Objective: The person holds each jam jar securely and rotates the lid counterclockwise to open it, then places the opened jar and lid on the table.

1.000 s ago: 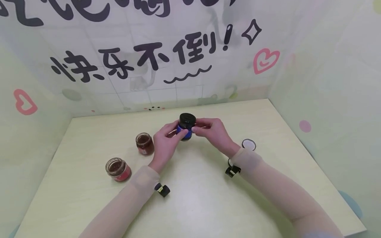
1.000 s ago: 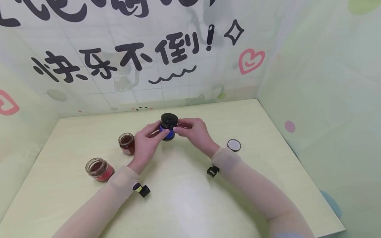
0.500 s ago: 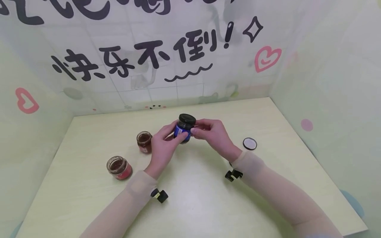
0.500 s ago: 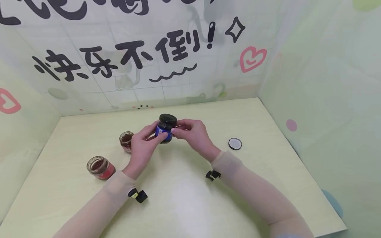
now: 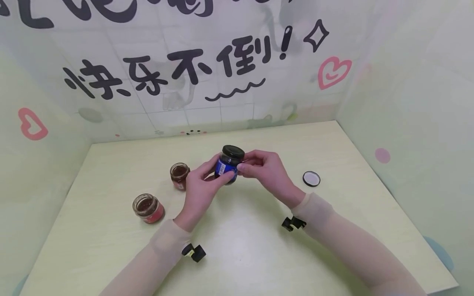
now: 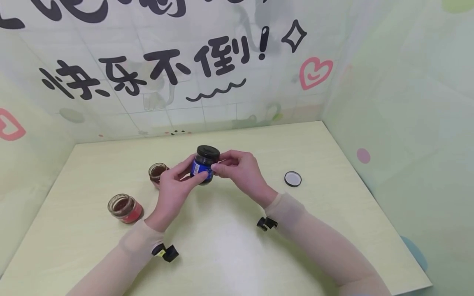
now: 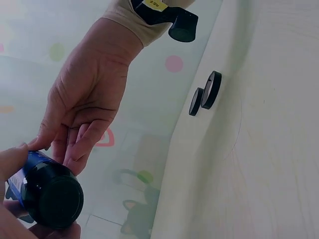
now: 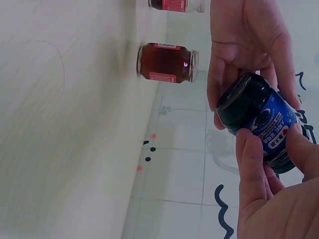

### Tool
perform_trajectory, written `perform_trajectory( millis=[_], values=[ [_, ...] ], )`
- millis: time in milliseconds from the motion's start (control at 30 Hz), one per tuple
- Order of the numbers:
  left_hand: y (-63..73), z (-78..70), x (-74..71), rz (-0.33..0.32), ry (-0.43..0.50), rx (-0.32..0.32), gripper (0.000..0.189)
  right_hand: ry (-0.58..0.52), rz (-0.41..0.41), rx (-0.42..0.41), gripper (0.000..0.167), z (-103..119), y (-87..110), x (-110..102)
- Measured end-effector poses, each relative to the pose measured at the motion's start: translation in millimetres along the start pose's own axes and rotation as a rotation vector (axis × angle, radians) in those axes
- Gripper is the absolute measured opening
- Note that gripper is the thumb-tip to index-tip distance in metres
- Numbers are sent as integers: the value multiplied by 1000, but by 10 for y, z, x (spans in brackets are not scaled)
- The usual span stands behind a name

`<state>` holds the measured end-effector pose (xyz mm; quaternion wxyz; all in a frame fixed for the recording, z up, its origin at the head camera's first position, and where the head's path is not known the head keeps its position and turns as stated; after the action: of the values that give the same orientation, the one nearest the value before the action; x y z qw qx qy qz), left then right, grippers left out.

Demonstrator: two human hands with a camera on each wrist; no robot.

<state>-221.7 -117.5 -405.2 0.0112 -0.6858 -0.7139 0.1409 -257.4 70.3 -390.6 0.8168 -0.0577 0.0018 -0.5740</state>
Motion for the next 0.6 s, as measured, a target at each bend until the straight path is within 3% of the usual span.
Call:
perform_trajectory(
  millis=[133,433,600],
  values=[
    [42,3,5,26,-7,-42,66,10,8,6,31,6,41,1],
    [132,2,12,47,-4,-72,69,24,23,34,32,-12,104,3],
    [182,0,10,32,-15,-96,69,118,88,74,33,18,131,-3]
  ],
)
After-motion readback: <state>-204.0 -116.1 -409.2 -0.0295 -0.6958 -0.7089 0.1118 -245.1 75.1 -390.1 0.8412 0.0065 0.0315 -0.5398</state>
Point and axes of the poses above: each hand's wrist, its own y-axis away from the middle knuckle, its own x-axis out of the palm, z = x × y, the point moved 6 cm from there along -y, towards the middle knuckle, and after that the axes turned 8 degrees about -y, right-handed, at the moved point
